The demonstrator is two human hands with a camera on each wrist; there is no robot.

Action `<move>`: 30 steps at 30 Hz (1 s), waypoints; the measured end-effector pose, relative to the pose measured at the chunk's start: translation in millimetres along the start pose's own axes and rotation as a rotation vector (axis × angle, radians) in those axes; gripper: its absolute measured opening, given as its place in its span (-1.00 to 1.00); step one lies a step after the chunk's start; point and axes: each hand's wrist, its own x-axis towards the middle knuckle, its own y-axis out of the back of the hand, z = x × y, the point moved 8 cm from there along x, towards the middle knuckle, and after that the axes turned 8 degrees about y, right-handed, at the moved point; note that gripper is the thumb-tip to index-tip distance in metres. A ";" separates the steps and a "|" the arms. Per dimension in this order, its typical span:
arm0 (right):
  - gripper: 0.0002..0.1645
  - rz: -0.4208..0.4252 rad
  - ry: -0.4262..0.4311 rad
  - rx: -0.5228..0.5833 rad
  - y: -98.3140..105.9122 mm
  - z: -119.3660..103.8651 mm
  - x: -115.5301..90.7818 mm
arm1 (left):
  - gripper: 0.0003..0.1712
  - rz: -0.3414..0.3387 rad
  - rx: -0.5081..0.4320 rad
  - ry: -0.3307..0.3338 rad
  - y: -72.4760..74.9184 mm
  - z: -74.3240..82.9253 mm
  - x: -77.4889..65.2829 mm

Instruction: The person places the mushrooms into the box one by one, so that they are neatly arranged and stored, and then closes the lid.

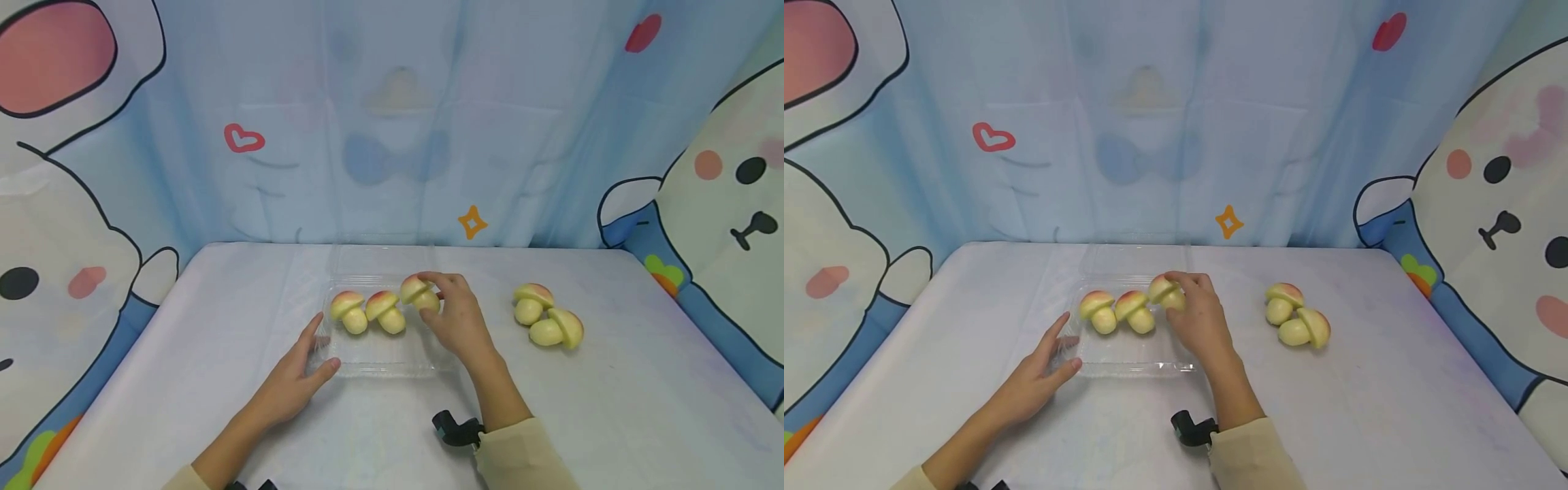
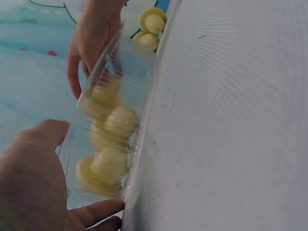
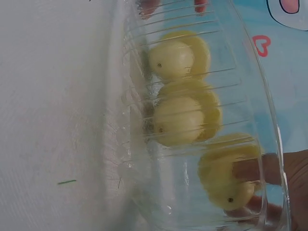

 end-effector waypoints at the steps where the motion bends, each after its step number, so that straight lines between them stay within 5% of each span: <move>1: -0.31 -0.001 -0.001 -0.007 -0.4 -0.6 -0.5 | 0.00 0.001 0.002 0.000 -0.1 0.1 -0.1; 7: -0.29 -0.009 -0.006 -0.057 -4.3 -1.7 -2.6 | 0.00 0.000 0.004 0.004 -0.5 -0.1 -0.3; 14: -0.30 0.042 0.084 -0.158 -3.3 -8.8 -4.3 | 0.00 0.000 0.001 -0.001 -0.3 0.6 -1.0; 30: -0.34 -0.005 0.060 -0.321 -14.1 -4.4 -4.1 | -0.01 -0.001 0.006 -0.011 -0.2 2.8 -0.9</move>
